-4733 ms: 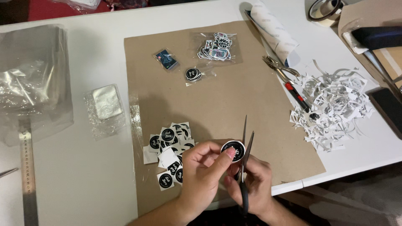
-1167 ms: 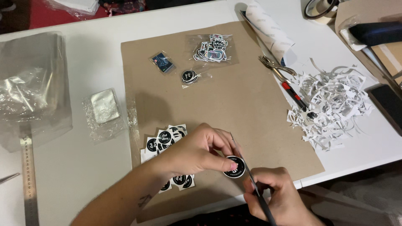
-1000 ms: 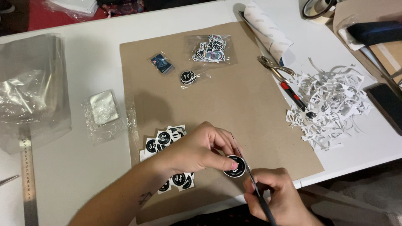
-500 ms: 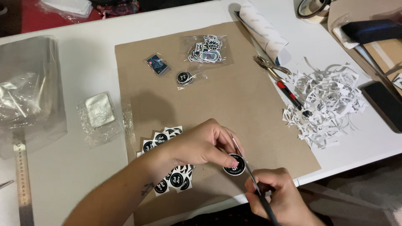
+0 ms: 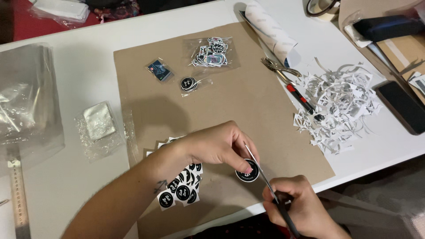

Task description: The person cuts circular stickers from a sheet using scissors. They trim around the edge of each sticker and place the cut pieces on the table.

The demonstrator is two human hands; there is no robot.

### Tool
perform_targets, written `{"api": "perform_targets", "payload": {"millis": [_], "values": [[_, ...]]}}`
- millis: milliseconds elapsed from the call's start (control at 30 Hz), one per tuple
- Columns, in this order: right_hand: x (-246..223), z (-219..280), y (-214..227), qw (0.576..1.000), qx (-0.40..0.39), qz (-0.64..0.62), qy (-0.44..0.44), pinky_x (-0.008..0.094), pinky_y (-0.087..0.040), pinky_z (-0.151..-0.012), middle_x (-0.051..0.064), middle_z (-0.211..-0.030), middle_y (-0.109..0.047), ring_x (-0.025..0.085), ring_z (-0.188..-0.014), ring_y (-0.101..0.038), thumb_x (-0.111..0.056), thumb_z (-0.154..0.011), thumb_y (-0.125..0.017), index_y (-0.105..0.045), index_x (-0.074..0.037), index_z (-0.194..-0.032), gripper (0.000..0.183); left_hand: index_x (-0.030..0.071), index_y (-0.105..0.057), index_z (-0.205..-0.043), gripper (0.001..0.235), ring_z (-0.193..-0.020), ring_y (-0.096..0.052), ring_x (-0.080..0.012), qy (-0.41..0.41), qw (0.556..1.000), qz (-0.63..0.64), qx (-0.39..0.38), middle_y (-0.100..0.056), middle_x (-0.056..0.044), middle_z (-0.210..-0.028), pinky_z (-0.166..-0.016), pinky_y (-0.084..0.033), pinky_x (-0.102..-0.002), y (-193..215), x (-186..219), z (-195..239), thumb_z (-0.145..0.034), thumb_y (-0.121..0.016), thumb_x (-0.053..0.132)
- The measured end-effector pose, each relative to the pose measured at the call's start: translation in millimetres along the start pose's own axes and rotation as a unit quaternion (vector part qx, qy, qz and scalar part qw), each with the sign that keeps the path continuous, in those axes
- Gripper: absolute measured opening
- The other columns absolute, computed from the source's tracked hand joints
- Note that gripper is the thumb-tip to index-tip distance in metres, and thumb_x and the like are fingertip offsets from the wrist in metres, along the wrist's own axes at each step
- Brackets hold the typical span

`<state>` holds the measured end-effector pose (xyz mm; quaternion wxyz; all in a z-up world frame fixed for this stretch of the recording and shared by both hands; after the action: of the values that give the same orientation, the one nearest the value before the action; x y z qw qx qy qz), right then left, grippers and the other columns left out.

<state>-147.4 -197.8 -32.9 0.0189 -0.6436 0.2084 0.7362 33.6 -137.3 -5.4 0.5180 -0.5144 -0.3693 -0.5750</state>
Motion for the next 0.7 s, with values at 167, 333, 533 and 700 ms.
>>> {"api": "perform_targets", "payload": {"millis": [167,333,533,700], "values": [[5.4,-3.3,1.5,1.0,0.008,-0.007,-0.014,0.025,-0.028,-0.041,-0.002,-0.051,-0.046,0.006,-0.047,-0.034,0.004,-0.071,-0.075,-0.061,-0.007,-0.059,0.02,-0.001,-0.078,-0.096,0.022,-0.069,-0.06,-0.0033,0.02,0.999,0.025,-0.003,-0.075,-0.004,-0.079,-0.068,-0.045,-0.018,5.7,-12.0,-9.5,-0.076,-0.083,0.007],[11.5,-6.8,3.0,1.0,0.008,0.002,-0.015,0.024,-0.025,-0.041,-0.004,-0.049,-0.045,0.004,-0.046,-0.032,0.002,-0.071,-0.077,-0.064,-0.008,-0.06,0.019,-0.003,-0.077,-0.101,0.027,-0.07,-0.064,-0.0065,0.041,0.998,0.05,-0.005,-0.075,-0.007,-0.078,-0.071,-0.05,-0.019,12.3,-20.8,-16.9,-0.075,-0.082,0.004],[55.8,-19.3,36.4,0.988,0.099,-0.114,-0.026,0.023,-0.04,-0.037,0.006,-0.057,-0.062,0.01,-0.04,-0.05,-0.004,-0.077,-0.077,-0.068,-0.001,-0.071,0.012,0.005,-0.078,-0.077,0.011,-0.091,-0.066,-0.0126,0.037,0.998,-0.002,0.043,-0.075,-0.01,-0.096,-0.085,-0.047,-0.023,34.9,-34.0,-21.4,-0.075,-0.083,0.015],[103.9,-24.8,70.0,0.918,0.142,-0.368,-0.04,0.02,-0.03,-0.039,0.004,-0.068,-0.045,0.006,-0.042,-0.038,-0.013,-0.091,-0.062,-0.05,-0.005,-0.081,0.017,0.011,-0.08,-0.075,0.011,-0.055,-0.039,-0.0083,0.141,0.965,-0.134,0.174,-0.051,0.005,-0.057,-0.05,-0.028,-0.025,74.5,-71.3,-21.8,-0.079,-0.084,0.02]]}}
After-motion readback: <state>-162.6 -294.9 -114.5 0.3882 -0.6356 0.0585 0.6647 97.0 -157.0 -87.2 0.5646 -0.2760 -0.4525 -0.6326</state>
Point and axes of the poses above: each hand's wrist, its own z-axis away from the middle knuckle, its own y-axis out of the back of the hand, x = y × z, the point moved 6 cm from there along -z, towards the middle knuckle
